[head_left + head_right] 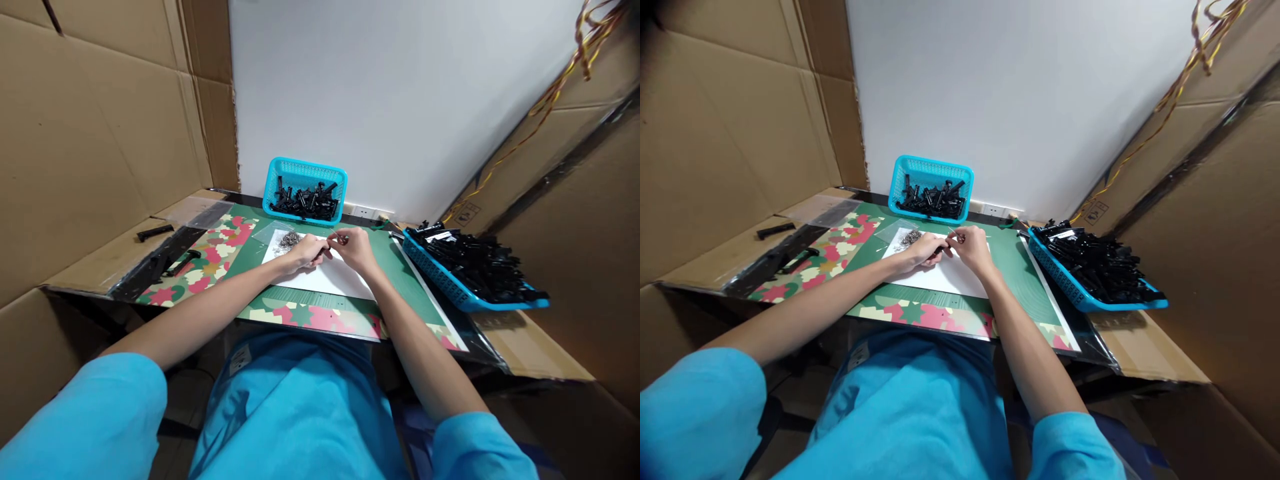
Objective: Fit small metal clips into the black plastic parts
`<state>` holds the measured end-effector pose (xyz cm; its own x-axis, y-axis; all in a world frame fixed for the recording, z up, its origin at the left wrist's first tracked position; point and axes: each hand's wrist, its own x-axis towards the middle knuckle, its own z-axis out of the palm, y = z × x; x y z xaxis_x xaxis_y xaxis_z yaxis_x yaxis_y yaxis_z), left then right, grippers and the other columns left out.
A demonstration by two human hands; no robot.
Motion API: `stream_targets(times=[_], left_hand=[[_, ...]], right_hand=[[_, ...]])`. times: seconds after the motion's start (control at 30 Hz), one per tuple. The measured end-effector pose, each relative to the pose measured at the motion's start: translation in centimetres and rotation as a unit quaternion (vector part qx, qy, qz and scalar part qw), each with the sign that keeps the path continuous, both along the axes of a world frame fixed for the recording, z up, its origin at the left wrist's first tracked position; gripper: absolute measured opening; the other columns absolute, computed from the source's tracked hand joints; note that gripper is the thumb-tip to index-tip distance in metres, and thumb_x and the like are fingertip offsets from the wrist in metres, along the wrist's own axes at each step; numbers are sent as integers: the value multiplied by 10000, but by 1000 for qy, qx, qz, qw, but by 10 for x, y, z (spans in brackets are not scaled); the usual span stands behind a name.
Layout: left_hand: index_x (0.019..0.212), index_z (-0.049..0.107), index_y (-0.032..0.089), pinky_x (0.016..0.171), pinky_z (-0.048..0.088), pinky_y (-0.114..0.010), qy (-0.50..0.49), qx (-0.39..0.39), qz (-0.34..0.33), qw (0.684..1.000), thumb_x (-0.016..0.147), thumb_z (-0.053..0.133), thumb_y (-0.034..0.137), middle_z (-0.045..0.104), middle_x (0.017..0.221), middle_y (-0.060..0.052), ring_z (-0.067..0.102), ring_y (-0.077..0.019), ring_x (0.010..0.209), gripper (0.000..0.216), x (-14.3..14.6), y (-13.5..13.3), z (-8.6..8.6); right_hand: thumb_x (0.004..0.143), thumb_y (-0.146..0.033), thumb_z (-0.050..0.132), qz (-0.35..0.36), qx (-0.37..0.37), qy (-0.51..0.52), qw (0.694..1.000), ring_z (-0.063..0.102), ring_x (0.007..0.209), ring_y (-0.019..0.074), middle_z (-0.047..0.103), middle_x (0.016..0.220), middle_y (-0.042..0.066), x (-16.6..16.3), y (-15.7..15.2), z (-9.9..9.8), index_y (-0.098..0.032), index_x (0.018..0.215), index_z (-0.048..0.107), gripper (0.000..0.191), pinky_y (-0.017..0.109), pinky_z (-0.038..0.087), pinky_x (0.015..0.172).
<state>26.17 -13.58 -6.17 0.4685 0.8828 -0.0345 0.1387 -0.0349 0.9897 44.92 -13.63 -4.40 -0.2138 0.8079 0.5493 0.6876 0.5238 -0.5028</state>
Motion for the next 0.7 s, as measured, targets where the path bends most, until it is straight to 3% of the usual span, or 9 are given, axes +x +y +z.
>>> stream_targets(times=[0.17, 0.37, 0.7], left_hand=[[953, 735, 129, 397, 178, -262, -23, -50, -1, 998, 972, 460, 374, 486, 488, 7, 291, -100, 343, 369, -5, -2, 7], [1020, 723, 107, 401, 182, -252, -39, -53, 1, 998, 986, 458, 360, 501, 484, 2, 295, -100, 348, 369, -5, -2, 9], [1067, 712, 131, 396, 191, -250, -32, -48, -30, 998, 1016, 473, 386, 532, 541, 4, 315, -94, 352, 353, -8, -3, 10]], right_hand=[[875, -407, 726, 29, -9, 20, 999, 497, 625, 151, 627, 682, 20, 2, 1, -1, -153, 942, 865, 297, 280, 388, 614], [867, -461, 752, 37, -15, 49, 998, 495, 640, 152, 629, 724, 16, 8, 4, -2, -155, 1141, 854, 422, 276, 394, 604], [897, -483, 720, 37, -37, 60, 997, 566, 697, 184, 698, 739, 48, 10, 7, -2, -152, 912, 857, 359, 284, 401, 617]])
